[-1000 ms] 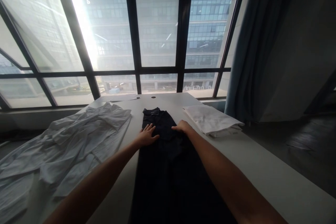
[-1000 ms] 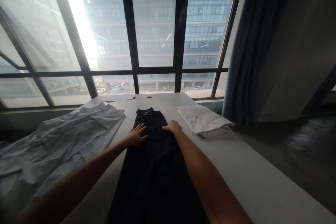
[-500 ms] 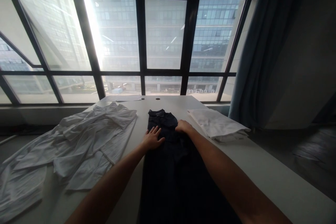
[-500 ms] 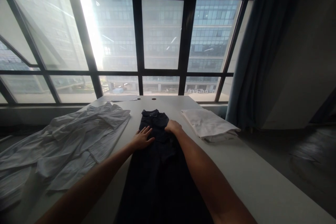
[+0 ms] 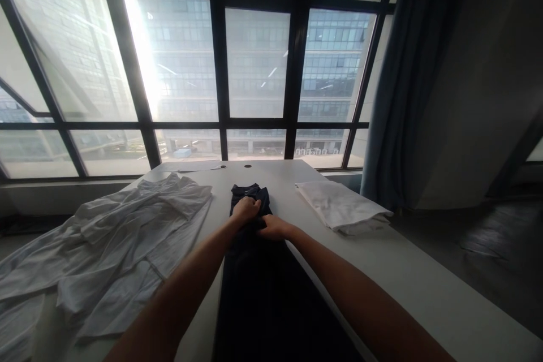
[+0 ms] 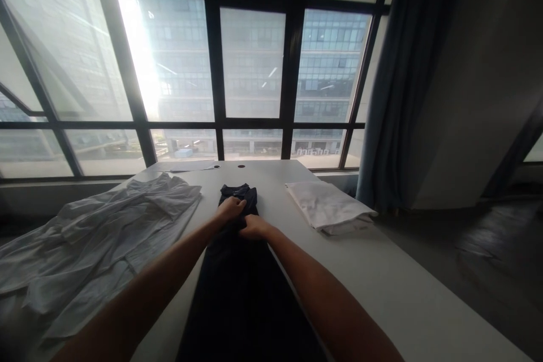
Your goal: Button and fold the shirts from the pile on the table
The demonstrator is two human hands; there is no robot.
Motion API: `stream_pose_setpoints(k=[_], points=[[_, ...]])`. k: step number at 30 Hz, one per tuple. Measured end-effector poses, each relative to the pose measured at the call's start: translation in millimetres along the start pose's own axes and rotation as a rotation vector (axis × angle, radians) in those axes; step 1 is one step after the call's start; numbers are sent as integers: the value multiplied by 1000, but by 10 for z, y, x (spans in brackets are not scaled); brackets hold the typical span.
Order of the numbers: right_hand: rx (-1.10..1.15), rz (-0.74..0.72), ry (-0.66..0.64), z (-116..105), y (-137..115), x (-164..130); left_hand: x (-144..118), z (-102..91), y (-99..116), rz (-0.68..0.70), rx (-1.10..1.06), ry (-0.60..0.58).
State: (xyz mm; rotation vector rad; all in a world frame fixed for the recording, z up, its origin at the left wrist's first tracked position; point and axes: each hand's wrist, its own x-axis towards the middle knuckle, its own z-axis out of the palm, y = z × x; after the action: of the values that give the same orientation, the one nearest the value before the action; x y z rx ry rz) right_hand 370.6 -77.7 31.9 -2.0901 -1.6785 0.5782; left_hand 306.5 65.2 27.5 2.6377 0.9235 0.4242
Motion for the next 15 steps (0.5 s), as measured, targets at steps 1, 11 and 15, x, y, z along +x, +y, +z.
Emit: stream_pose_setpoints(k=[1,11,15], points=[[4,-33,27,29,27,-73,91,30,76,-2,-6,-1],[9,-52,298,416,20,-513,816,414,369,-180,33,-78],[-1,-67,337,403,-41,-662,946,445,245,-111,-10,-37]])
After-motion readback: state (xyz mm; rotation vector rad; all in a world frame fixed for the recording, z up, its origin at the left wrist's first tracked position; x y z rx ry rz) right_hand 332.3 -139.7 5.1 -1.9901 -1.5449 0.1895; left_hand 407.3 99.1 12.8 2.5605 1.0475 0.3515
